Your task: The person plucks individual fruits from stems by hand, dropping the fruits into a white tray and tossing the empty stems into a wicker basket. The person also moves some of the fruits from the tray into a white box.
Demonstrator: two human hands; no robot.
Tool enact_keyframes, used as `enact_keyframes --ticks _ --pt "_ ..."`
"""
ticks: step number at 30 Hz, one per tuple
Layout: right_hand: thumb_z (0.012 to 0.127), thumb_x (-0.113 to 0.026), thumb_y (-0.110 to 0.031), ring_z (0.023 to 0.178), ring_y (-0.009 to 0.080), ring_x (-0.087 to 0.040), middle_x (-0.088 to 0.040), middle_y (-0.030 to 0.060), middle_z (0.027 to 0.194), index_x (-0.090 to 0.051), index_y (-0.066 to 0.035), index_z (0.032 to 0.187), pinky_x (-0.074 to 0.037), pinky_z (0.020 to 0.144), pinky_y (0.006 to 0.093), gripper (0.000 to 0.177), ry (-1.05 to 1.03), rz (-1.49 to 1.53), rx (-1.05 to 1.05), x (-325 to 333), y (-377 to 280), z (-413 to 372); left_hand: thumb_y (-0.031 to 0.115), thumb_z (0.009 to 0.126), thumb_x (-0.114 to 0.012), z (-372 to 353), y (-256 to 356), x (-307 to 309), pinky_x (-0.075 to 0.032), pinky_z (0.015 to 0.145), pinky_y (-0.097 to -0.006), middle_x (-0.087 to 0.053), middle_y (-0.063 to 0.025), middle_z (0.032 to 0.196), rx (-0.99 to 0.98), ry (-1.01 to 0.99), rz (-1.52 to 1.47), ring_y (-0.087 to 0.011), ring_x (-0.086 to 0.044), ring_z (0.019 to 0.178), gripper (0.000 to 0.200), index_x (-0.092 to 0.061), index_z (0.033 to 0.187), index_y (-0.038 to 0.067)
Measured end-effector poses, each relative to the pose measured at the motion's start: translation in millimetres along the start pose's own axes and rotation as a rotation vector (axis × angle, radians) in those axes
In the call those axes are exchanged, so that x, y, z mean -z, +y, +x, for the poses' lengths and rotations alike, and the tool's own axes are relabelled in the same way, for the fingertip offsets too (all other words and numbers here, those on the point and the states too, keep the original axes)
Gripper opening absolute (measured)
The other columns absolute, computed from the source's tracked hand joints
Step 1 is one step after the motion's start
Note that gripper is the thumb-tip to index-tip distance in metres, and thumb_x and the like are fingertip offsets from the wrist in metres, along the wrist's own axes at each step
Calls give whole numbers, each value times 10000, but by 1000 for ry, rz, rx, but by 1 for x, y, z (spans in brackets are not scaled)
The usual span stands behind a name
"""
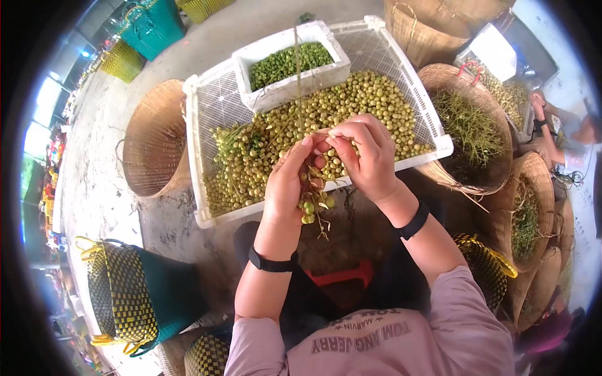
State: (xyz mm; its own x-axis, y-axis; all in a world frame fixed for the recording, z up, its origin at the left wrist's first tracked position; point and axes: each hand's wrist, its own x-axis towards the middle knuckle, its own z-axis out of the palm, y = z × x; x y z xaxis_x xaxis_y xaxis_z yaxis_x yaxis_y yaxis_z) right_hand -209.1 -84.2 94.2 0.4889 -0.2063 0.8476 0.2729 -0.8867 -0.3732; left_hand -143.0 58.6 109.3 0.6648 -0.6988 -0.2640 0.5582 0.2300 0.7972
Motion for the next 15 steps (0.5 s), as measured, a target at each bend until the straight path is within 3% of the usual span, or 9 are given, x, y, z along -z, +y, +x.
enact_keyframes --ticks 2,5,6,8,9,11,13,14,15 --pt "815 -689 -82 724 239 -597 -594 50 820 -581 -83 862 -458 638 342 117 22 14 -5 17 -20 -8 287 962 -528 -23 3 -11 -413 591 -188 -584 37 953 -37 -3 20 -43 -496 777 314 -633 1145 54" --pt "814 -703 -65 604 238 -562 -581 74 781 -564 -49 839 -433 534 308 142 -28 235 -278 41 -51 -33 305 984 -472 -49 5 -19 -407 606 -187 -562 44 936 -107 25 -3 -47 -495 805 349 -625 1178 58" --pt "814 -703 -65 604 238 -562 -581 74 781 -564 -49 839 -433 534 308 142 -25 238 -273 52 -61 -44 305 984 -472 -58 8 -21 -407 606 -187 -562 44 936 -113 24 -1 -47 -495 805 349 -625 1178 58" --pt "787 -732 -100 675 235 -585 -587 71 799 -563 -46 846 -459 598 327 186 -410 189 -464 77 -74 -67 320 986 -447 -75 16 -23 -423 614 -216 -543 41 937 -129 36 33 -60 -501 774 391 -586 1238 55" --pt "787 -732 -100 675 235 -585 -587 71 799 -563 -46 846 -459 598 327 186 -404 190 -460 85 -78 -79 345 987 -416 -78 16 -17 -432 667 -239 -561 31 994 -153 -33 63 -81 -515 830 419 -595 1237 60" --pt "773 -747 -190 800 235 -608 -594 53 833 -585 -51 824 -471 720 386 220 -617 -26 -296 96 -79 -103 347 987 -403 -92 22 -26 -423 708 -252 -563 28 1056 -129 -34 69 -92 -503 881 433 -570 1258 54" --pt "771 -742 -231 850 241 -604 -592 47 875 -598 -56 807 -456 771 419 230 -645 -111 -247 103 -77 -129 331 989 -384 -96 22 -24 -426 823 -306 -559 5 1214 -97 -156 8 -133 -497 1034 437 -518 1297 51" --pt "770 -738 -271 900 247 -600 -590 41 917 -610 -61 790 -442 822 451 247 -680 -197 -195 107 -75 -138 331 989 -384 -97 18 -22 -426 823 -306 -559 5 1214 -103 -162 15 -133 -497 1034 437 -518 1297 51" --pt "777 -723 -299 912 257 -596 -578 45 988 -653 -71 876 -423 847 485 259 -728 -258 -153 111 -78 -137 326 990 -379 -102 17 -25 -424 864 -326 -539 -7 1269 -117 -147 23 -150 -491 1089 429 -520 1291 55"
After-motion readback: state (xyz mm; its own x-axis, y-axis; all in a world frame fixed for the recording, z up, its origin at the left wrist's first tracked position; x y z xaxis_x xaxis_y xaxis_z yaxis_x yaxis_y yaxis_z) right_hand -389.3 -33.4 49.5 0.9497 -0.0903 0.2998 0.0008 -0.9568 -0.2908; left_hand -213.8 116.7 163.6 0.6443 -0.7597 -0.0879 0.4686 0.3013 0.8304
